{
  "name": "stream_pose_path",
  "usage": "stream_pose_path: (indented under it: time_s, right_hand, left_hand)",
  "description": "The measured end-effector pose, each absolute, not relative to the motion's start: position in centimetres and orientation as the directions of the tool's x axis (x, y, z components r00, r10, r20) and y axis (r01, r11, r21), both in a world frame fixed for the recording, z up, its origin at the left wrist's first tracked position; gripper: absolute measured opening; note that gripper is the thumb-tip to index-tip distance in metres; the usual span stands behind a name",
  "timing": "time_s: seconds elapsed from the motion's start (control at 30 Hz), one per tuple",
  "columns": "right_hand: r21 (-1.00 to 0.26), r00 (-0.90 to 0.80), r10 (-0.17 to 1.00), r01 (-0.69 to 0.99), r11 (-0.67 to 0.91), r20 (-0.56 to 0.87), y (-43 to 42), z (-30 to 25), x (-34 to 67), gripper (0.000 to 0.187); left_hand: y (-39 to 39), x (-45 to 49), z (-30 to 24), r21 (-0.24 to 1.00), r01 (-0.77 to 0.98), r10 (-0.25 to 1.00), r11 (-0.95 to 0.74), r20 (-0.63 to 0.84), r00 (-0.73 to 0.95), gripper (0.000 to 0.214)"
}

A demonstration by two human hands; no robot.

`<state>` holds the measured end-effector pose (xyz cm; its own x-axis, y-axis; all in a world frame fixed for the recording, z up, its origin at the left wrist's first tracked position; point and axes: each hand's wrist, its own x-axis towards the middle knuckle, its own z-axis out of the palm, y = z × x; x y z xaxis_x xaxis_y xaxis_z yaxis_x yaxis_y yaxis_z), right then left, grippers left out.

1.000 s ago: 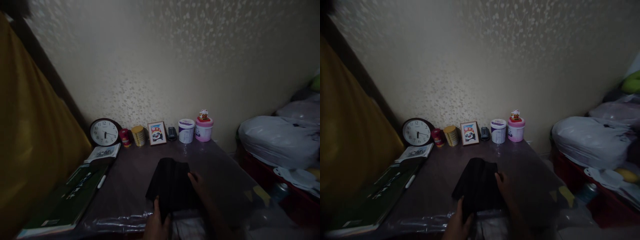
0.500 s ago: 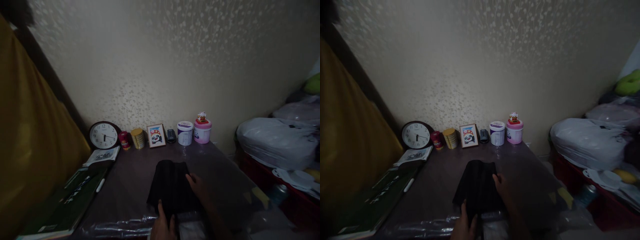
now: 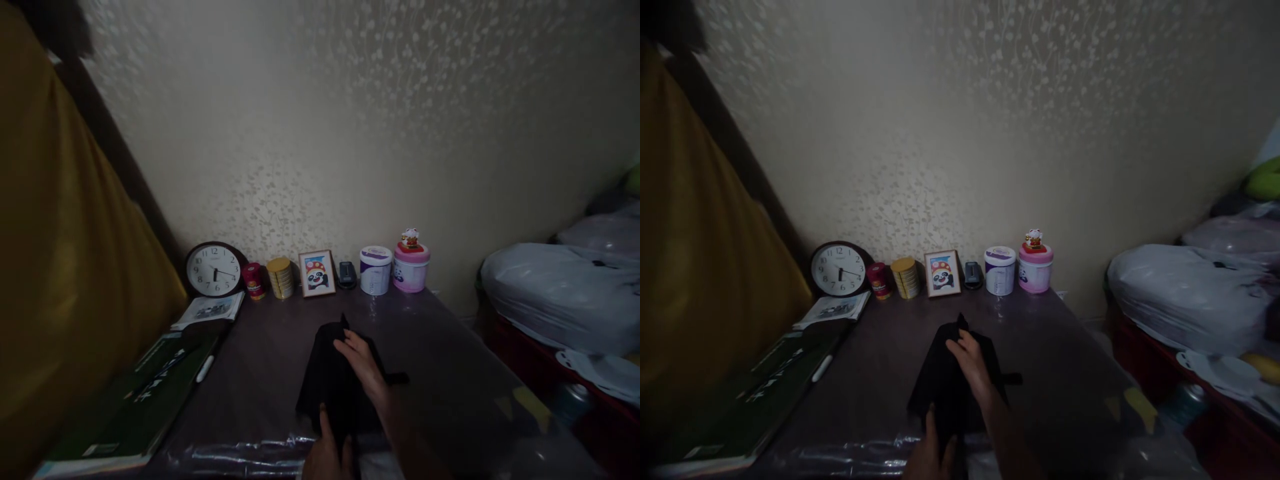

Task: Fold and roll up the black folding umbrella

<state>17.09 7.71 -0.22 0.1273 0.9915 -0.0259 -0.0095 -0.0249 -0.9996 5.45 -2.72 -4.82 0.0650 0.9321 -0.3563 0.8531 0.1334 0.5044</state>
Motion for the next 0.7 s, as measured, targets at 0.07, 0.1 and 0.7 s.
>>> stream_pose_path:
  time_s: [0.07,0.1,0.7]
  right_hand:
    - [-0.992,0.129,0.988,0.080,-0.095,-0.084,8.4,-0.8,15.8,0.062]
    - [-0.986,0.117,0.988,0.122,-0.118,-0.103,8.8,-1.0,15.3,0.062]
    - [-0.800,-0.270,0.962,0.583,0.142,-0.026,9.2,-0.8,13.6,0.037]
  left_hand:
    - [-2.7,5.5,-4.8,0.481,0.867,0.932,0.132,-0.359,0.058,0.062]
    - [-2.7,5.5,-4.8,0.468,0.874,0.932,0.131,-0.359,0.053,0.061]
    - [-1.3,6.1,-4.9,0.296,0.858,0.868,-0.420,0.406,0.285,0.042]
